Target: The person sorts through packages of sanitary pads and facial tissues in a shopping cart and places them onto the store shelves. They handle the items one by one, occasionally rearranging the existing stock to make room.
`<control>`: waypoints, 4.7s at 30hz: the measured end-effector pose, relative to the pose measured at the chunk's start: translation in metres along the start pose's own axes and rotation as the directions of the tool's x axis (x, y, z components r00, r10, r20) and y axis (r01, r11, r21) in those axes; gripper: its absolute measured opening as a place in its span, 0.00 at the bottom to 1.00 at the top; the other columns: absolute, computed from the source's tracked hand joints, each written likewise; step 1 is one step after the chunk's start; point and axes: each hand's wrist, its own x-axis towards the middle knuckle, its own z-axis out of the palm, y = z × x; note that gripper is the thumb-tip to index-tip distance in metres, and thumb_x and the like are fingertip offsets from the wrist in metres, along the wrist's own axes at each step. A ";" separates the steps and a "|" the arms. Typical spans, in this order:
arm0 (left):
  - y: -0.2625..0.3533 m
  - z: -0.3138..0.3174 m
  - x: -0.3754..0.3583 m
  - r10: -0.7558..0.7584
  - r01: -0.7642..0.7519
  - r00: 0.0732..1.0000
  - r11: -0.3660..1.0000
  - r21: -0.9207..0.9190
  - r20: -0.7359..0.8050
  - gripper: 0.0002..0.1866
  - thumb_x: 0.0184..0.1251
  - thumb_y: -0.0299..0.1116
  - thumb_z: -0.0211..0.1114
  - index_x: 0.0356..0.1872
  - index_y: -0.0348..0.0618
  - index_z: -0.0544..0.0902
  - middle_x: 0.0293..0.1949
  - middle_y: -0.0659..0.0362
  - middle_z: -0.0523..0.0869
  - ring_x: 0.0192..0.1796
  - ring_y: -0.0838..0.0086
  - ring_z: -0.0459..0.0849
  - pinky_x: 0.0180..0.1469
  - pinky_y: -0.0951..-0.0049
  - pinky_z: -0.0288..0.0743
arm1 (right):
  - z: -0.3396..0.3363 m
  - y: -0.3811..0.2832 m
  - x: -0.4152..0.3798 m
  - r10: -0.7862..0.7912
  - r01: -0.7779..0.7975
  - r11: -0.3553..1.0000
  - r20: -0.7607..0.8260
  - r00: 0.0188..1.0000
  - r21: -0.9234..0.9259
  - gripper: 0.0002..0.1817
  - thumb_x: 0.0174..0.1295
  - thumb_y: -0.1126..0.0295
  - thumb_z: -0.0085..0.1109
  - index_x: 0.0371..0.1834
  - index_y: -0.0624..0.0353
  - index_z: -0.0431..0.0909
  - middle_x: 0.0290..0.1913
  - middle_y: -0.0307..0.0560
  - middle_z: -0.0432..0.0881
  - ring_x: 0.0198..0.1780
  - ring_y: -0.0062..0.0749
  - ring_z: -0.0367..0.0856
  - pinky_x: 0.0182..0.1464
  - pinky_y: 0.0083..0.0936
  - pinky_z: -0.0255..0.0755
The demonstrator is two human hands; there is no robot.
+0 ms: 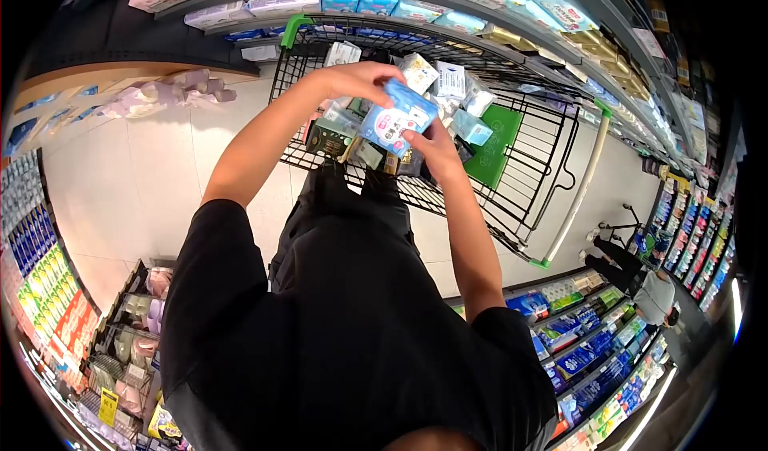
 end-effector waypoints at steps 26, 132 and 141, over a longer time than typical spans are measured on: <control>0.345 -0.008 -0.106 0.950 0.313 0.293 0.010 0.950 -0.107 0.33 0.46 0.34 0.74 0.57 0.40 0.73 0.50 0.48 0.76 0.53 0.53 0.75 0.54 0.57 0.70 | -0.028 0.003 -0.053 0.016 0.040 0.962 -0.201 0.980 0.272 0.22 0.67 0.64 0.60 0.62 0.57 0.69 0.56 0.42 0.78 0.55 0.29 0.77 0.53 0.26 0.73; -0.196 0.071 -0.018 -0.255 0.572 0.784 0.651 0.499 -0.566 0.34 0.49 0.51 0.72 0.54 0.40 0.76 0.44 0.45 0.85 0.50 0.54 0.83 0.52 0.58 0.76 | -0.134 0.198 -0.044 0.111 -0.403 0.826 -0.588 0.801 -0.393 0.37 0.53 0.45 0.67 0.52 0.71 0.77 0.43 0.54 0.84 0.44 0.35 0.81 0.48 0.28 0.73; -0.141 0.140 0.039 -0.062 0.388 0.877 0.675 0.628 -0.476 0.34 0.58 0.48 0.67 0.60 0.35 0.70 0.53 0.43 0.76 0.56 0.51 0.76 0.54 0.54 0.75 | -0.127 0.186 -0.046 0.164 -0.438 0.766 -0.516 0.841 -0.470 0.32 0.46 0.44 0.71 0.41 0.64 0.81 0.34 0.54 0.85 0.38 0.42 0.85 0.42 0.36 0.77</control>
